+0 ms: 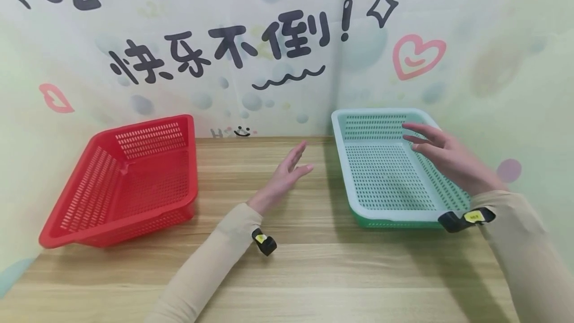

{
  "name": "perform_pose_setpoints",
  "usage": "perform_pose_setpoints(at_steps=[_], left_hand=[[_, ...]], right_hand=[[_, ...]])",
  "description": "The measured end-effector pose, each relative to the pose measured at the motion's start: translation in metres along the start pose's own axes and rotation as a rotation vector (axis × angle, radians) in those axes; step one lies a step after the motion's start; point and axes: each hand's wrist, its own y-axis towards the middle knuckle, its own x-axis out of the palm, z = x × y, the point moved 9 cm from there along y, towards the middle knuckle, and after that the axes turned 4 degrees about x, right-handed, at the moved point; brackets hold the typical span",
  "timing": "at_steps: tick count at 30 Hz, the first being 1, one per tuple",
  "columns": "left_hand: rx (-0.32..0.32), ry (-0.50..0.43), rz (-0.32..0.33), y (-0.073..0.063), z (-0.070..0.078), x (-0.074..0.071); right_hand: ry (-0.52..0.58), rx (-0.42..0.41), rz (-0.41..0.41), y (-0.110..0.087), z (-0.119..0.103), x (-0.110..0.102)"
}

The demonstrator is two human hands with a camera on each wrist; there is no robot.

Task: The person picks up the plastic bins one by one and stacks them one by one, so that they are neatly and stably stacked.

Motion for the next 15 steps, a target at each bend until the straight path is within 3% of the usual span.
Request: perform_pose_setpoints(at_steps=[4, 15], left_hand=[[0.000, 0.020, 0.004, 0.000, 0.001, -0.007], [-0.012, 0.070, 0.033, -0.008, 0.007, -0.034]], right_hand=[[0.072, -0.038, -0.017, 0.005, -0.008, 0.008], [0.097, -0.059, -0.046, 0.020, -0.018, 0.030]])
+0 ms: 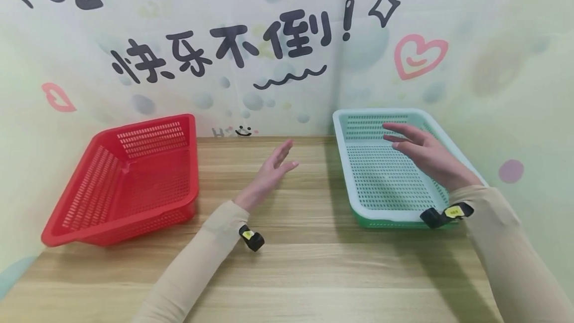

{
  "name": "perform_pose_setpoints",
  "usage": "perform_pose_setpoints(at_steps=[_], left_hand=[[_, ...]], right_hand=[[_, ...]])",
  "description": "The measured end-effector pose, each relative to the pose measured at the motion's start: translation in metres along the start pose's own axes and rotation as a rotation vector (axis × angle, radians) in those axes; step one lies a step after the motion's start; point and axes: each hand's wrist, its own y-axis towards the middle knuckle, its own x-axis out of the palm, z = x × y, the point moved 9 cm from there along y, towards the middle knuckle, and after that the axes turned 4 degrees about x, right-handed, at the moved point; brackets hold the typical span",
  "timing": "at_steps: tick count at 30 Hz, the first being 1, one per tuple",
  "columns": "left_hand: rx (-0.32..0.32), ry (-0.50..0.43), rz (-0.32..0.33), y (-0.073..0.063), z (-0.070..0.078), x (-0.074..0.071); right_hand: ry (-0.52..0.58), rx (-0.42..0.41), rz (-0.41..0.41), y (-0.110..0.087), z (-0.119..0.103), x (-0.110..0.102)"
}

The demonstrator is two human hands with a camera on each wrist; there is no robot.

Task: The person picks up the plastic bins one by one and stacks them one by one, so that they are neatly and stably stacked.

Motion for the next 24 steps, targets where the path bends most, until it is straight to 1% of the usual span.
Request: perform_pose_setpoints(at_steps=[2, 7, 16, 24], left_hand=[[-0.007, 0.011, 0.005, -0.001, 0.001, -0.004], [-0.021, 0.029, 0.028, -0.004, 0.004, -0.015], [-0.017, 0.045, 0.046, -0.007, 0.012, -0.030], [-0.016, 0.058, 0.076, -0.010, 0.018, -0.047]], right_hand=[[0.027, -0.003, -0.007, 0.002, -0.001, 0.002], [0.041, -0.021, -0.025, 0.009, -0.005, 0.009], [0.058, -0.074, -0.064, 0.022, -0.021, 0.027], [0.047, -0.042, -0.075, 0.034, -0.034, 0.045]])
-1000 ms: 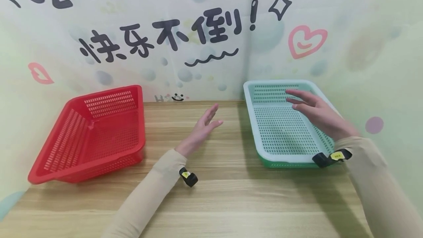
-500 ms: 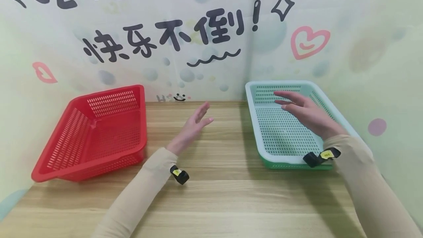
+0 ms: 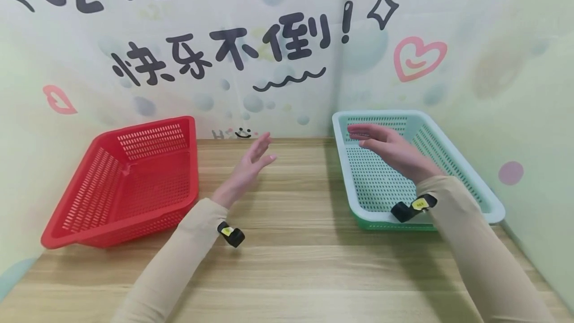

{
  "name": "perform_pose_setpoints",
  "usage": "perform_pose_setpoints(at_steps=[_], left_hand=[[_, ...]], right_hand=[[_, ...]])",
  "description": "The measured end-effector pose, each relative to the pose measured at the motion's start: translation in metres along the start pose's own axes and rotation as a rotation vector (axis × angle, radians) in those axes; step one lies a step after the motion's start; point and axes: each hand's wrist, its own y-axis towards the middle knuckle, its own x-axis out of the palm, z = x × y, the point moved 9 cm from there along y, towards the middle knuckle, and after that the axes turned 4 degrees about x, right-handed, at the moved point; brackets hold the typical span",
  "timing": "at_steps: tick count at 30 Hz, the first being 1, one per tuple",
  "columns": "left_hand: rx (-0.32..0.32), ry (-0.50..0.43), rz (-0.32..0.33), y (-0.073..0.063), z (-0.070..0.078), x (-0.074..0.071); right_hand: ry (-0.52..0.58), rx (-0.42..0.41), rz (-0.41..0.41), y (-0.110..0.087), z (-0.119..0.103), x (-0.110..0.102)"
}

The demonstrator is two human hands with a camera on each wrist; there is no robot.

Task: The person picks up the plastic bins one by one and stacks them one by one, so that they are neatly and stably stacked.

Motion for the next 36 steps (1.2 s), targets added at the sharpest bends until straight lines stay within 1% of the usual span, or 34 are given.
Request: perform_pose_setpoints(at_steps=[3, 7, 13, 17, 23, 27, 30, 36], left_hand=[[-0.012, 0.017, 0.006, -0.001, 0.000, -0.007], [-0.022, 0.015, 0.007, -0.002, 0.002, -0.014], [-0.007, -0.005, 0.033, -0.003, 0.009, -0.026], [-0.002, -0.005, 0.047, -0.004, 0.012, -0.035], [-0.006, -0.015, 0.061, -0.008, 0.014, -0.045], [0.015, -0.012, 0.064, -0.011, 0.017, -0.050], [0.014, -0.003, 0.068, -0.014, 0.020, -0.054], [0.015, -0.052, 0.089, -0.019, 0.029, -0.062]], right_hand=[[-0.010, 0.009, -0.008, 0.007, -0.003, 0.010], [-0.008, 0.016, -0.032, 0.017, -0.006, 0.022], [-0.018, 0.024, -0.070, 0.031, -0.011, 0.040], [-0.018, 0.009, -0.096, 0.039, -0.014, 0.050], [0.007, -0.026, -0.160, 0.047, -0.021, 0.067], [-0.018, -0.022, -0.173, 0.052, -0.024, 0.074], [-0.028, -0.018, -0.184, 0.056, -0.026, 0.080], [-0.028, -0.019, -0.218, 0.062, -0.030, 0.094]])
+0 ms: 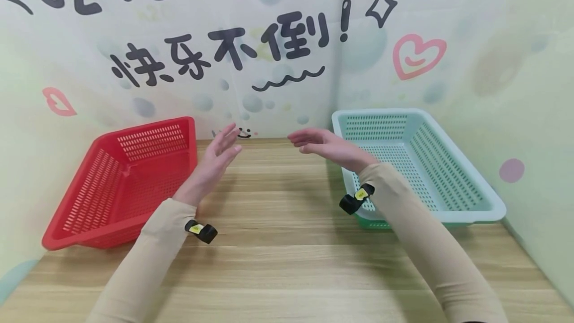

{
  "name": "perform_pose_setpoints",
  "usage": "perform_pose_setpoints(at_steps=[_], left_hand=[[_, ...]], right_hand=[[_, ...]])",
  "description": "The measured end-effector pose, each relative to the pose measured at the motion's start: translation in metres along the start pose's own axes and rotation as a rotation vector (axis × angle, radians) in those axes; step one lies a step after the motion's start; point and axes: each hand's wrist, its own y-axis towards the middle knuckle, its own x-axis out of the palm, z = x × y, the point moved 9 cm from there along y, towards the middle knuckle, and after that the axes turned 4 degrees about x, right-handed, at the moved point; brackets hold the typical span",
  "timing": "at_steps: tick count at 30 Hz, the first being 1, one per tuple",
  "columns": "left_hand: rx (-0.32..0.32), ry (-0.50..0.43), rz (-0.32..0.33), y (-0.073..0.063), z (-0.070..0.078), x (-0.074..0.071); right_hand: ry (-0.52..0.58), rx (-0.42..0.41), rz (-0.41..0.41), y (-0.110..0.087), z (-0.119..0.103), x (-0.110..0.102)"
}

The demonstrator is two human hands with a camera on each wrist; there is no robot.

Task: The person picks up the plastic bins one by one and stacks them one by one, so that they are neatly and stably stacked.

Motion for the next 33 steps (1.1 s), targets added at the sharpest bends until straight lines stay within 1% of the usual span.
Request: perform_pose_setpoints(at_steps=[2, 4, 9, 15, 22, 33], left_hand=[[0.004, -0.012, 0.000, -0.001, 0.003, -0.004], [-0.001, -0.004, 0.001, -0.002, 0.004, -0.009], [-0.014, 0.045, 0.011, -0.007, 0.004, -0.022], [-0.007, 0.075, 0.014, -0.014, 0.007, -0.035], [-0.038, 0.088, 0.038, -0.024, 0.006, -0.051], [-0.060, 0.141, 0.061, -0.036, 0.010, -0.066]], right_hand=[[0.001, -0.003, -0.014, 0.003, -0.001, 0.004], [0.003, -0.008, -0.030, 0.005, -0.004, 0.009], [-0.006, -0.045, -0.061, 0.014, -0.010, 0.020], [-0.021, -0.083, -0.038, 0.027, -0.014, 0.029], [-0.030, -0.075, -0.017, 0.039, -0.016, 0.042], [-0.058, -0.033, -0.001, 0.062, -0.017, 0.061]])
